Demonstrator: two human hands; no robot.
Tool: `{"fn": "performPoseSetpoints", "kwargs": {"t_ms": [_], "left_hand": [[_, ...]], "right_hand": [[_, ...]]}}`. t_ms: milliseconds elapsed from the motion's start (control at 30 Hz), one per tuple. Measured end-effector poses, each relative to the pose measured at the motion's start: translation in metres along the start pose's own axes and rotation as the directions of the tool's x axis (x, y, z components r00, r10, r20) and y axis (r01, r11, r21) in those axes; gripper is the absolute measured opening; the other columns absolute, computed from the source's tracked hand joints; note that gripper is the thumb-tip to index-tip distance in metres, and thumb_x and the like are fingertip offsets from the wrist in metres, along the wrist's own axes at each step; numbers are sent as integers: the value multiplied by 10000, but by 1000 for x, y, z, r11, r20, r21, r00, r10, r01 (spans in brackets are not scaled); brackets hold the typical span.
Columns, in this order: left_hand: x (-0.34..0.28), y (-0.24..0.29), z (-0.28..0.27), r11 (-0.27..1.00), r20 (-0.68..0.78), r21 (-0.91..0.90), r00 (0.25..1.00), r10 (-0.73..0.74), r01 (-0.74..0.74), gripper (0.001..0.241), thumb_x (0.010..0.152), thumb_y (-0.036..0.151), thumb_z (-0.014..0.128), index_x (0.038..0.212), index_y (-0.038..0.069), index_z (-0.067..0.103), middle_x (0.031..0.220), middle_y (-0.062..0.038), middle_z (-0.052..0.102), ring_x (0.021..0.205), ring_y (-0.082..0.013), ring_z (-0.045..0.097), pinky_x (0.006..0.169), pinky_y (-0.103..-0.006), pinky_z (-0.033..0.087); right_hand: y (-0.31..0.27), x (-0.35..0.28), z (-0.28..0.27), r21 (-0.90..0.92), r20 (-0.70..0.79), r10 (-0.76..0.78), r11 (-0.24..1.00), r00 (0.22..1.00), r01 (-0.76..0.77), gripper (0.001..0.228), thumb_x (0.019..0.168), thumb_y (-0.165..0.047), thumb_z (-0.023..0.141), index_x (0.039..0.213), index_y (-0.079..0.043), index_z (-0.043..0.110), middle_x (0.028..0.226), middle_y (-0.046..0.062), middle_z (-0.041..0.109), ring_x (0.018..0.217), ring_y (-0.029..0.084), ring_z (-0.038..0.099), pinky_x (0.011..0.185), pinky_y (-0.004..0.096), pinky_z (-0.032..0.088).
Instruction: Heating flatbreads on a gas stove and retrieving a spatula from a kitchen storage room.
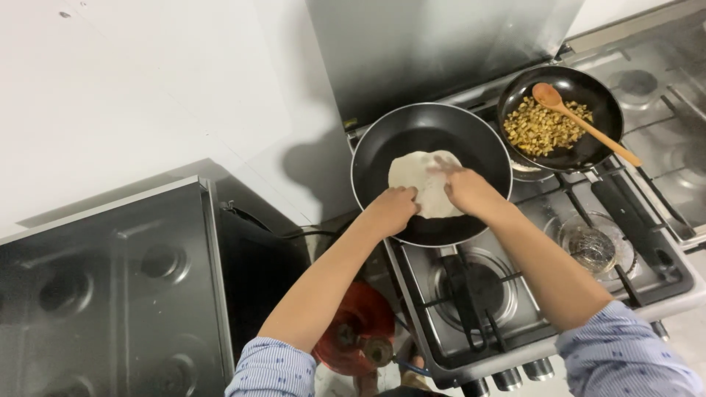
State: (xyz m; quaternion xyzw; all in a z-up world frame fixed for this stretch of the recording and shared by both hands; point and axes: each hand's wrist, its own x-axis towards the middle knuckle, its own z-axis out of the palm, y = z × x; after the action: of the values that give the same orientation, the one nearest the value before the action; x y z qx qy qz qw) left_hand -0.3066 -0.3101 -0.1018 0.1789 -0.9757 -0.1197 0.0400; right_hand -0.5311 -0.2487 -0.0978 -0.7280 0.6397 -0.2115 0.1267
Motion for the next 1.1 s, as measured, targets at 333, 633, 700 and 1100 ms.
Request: {"fn": "performPoseSetpoints", "kwargs": {"t_ms": [333, 633, 700, 1100], "left_hand": [[2, -11, -2, 991, 97, 102, 992, 79, -89, 199, 807, 35, 665, 954, 105, 779, 1078, -88, 632, 1071, -295, 645, 961, -442, 494], [-7, 0, -10, 995, 118, 90, 993, 31, -42, 298, 777, 26, 658, 975, 189, 810, 1115, -102, 600, 1073, -308, 625, 1037, -512, 413], [-7, 1, -11, 996, 102, 75, 994, 46, -53, 332, 763, 13, 657, 982, 205, 816, 1147, -106, 597, 1085, -315, 623, 1046, -502, 416], [13, -11, 12, 997, 89, 64, 995, -43, 38, 238, 891, 55, 628, 1048, 141, 783, 1171, -82, 635, 1148, -299, 629, 986, -467, 511]], "right_hand": [[-38, -37, -5, -236, 199, -159, 950, 967, 204, 612, 744, 38, 579, 1284, -216, 714, 1519, 116, 492, 1357, 369, 493, 1140, 464, 379], [-26, -42, -20, -159, 108, -142, 974, 984, 158, 544, 695, 46, 575, 1156, -170, 768, 1440, 158, 571, 1247, 381, 590, 1056, 434, 465], [-9, -44, -13, -104, 78, -6, 994, 997, 14, 503, 732, 55, 567, 1154, -132, 766, 1394, 163, 610, 1183, 367, 635, 1010, 418, 508], [-10, -36, -9, -250, 61, -28, 967, 998, 42, 346, 789, -15, 590, 1058, -104, 789, 1235, 120, 702, 1182, 299, 654, 1030, 418, 514]]}}
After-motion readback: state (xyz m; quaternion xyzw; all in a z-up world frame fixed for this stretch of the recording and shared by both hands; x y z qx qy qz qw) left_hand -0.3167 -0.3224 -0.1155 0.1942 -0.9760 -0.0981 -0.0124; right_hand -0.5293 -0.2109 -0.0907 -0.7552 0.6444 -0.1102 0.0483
